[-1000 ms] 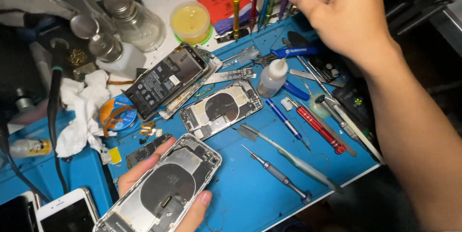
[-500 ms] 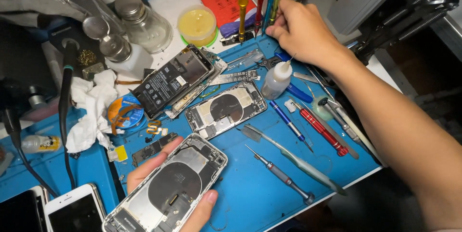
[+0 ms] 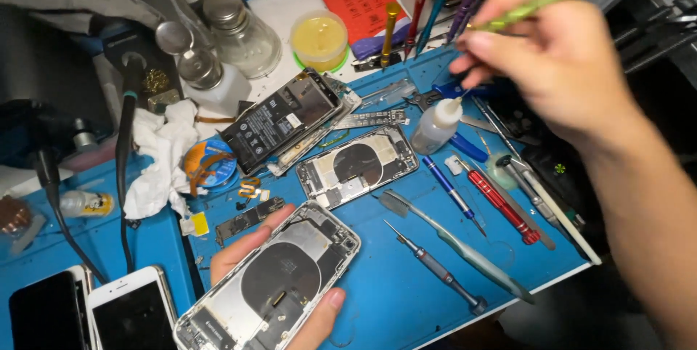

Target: Removing the camera flash assembly and other internal components from a mobile phone chassis using precision tools.

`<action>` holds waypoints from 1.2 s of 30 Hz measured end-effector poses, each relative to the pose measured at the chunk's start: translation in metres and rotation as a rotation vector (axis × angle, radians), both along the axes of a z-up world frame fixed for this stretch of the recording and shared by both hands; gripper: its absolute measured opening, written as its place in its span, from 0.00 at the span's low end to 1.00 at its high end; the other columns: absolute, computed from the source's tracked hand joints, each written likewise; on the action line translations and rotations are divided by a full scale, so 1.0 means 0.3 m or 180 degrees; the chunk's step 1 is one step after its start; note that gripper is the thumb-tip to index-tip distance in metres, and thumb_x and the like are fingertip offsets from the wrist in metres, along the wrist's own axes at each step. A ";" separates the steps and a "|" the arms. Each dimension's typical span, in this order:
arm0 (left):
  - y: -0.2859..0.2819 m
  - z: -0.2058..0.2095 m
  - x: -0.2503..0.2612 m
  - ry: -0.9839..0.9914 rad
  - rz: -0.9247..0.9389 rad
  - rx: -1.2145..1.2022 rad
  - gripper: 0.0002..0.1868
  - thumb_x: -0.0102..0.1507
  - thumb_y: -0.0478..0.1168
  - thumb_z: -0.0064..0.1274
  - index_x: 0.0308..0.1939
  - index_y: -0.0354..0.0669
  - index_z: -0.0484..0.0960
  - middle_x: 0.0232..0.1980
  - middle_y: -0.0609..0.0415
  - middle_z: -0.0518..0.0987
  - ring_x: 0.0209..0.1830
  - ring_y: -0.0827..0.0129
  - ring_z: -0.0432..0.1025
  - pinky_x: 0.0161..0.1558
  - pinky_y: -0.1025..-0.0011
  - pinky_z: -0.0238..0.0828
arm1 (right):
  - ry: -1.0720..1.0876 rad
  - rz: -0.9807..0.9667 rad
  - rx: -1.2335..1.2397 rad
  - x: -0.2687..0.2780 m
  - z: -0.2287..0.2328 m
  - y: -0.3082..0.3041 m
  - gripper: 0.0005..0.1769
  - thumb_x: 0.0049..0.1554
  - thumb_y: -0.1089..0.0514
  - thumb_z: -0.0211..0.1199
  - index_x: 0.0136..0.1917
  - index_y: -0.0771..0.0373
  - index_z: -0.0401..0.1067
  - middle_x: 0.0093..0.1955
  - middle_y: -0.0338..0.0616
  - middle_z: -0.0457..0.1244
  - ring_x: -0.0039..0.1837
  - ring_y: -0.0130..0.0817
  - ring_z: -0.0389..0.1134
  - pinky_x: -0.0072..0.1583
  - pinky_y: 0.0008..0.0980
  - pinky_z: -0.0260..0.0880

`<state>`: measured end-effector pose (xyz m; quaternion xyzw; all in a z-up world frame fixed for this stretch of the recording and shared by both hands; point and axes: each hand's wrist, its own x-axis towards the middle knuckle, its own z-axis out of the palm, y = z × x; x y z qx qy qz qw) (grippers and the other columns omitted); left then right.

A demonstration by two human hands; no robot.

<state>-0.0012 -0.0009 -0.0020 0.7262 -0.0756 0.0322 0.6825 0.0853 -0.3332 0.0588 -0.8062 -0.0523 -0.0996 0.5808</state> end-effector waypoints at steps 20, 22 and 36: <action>-0.010 0.006 -0.007 -0.0086 0.0054 0.0011 0.40 0.45 0.43 0.70 0.58 0.48 0.66 0.67 0.42 0.75 0.68 0.56 0.74 0.63 0.64 0.75 | 0.0107 0.0430 0.1439 -0.241 0.082 0.022 0.09 0.57 0.66 0.54 0.53 0.66 0.63 0.52 0.77 0.68 0.47 0.59 0.78 0.44 0.41 0.86; -0.012 0.007 -0.008 -0.0082 0.0062 -0.0025 0.40 0.45 0.42 0.69 0.58 0.48 0.66 0.67 0.42 0.75 0.68 0.56 0.74 0.64 0.64 0.75 | 0.0139 0.0434 0.1455 -0.236 0.081 0.020 0.09 0.58 0.66 0.53 0.53 0.65 0.63 0.53 0.77 0.68 0.48 0.59 0.78 0.45 0.42 0.86; -0.016 0.013 -0.012 0.0022 0.0088 -0.0093 0.40 0.45 0.40 0.69 0.58 0.46 0.65 0.68 0.42 0.75 0.68 0.57 0.74 0.56 0.67 0.81 | 0.0299 0.0582 0.1746 -0.239 0.069 0.046 0.09 0.61 0.65 0.53 0.55 0.65 0.62 0.51 0.81 0.68 0.47 0.62 0.78 0.45 0.44 0.85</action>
